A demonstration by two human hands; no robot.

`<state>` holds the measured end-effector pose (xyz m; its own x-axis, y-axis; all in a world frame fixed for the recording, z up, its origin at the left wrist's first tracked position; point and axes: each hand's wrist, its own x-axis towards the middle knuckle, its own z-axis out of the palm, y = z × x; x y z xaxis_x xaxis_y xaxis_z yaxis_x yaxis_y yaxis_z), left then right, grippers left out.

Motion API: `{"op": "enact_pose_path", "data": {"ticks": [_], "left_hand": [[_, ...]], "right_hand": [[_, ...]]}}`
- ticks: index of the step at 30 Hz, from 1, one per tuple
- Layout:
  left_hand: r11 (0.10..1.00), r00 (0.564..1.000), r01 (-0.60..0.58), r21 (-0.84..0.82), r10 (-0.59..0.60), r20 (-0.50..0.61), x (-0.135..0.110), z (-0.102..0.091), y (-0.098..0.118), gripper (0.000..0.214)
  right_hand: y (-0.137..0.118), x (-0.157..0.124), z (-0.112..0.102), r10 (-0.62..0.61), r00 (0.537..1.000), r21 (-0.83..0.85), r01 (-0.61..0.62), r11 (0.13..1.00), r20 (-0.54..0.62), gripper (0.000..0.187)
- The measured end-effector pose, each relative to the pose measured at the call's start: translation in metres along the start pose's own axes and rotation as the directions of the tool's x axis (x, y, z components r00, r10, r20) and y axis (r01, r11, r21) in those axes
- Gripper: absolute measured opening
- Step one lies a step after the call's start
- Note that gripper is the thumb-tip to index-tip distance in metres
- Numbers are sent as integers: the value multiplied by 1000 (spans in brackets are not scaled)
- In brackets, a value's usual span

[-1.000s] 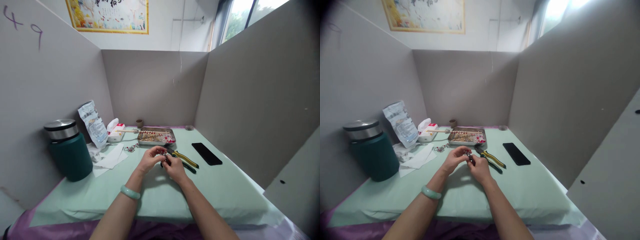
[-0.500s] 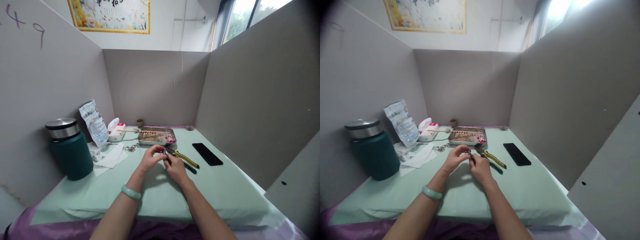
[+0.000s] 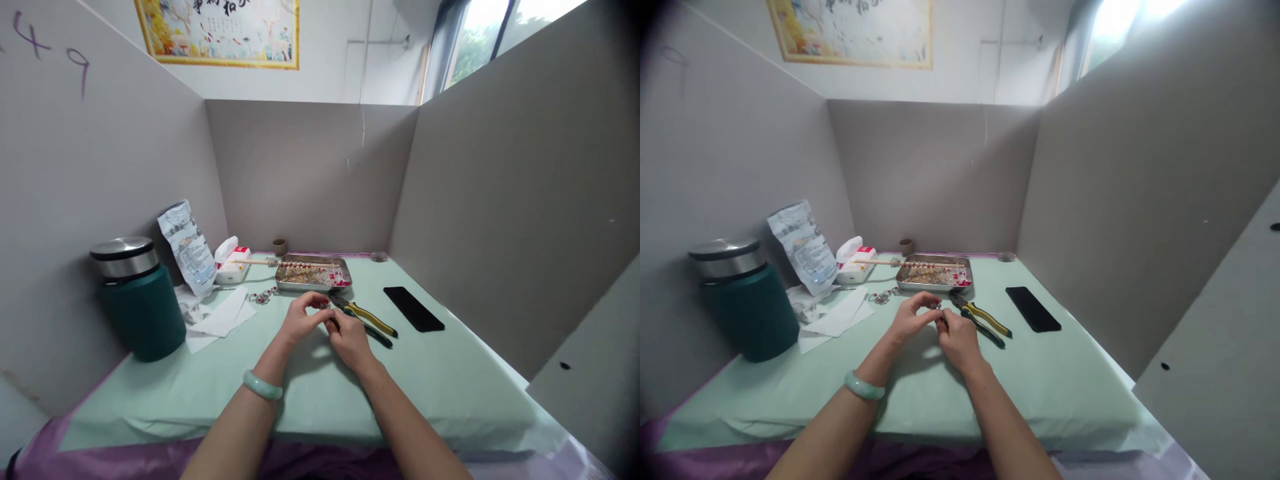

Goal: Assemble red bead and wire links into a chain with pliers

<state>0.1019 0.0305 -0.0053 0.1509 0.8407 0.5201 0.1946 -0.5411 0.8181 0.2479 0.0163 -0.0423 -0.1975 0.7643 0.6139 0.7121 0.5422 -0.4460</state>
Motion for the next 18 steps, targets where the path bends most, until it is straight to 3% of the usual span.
{"op": "enact_pose_path", "data": {"ticks": [13, 18], "left_hand": [[996, 996, 51, -67, -46, 74, 0, -1, 0, 27], [981, 972, 147, -130, -118, 205, -1, 1, -4, 45]], "right_hand": [[1, 2, -5, 13, 999, 68, -15, 998, 34, 21], [3, 3, -8, -8, 999, 144, 1, 990, 52, 19]]}}
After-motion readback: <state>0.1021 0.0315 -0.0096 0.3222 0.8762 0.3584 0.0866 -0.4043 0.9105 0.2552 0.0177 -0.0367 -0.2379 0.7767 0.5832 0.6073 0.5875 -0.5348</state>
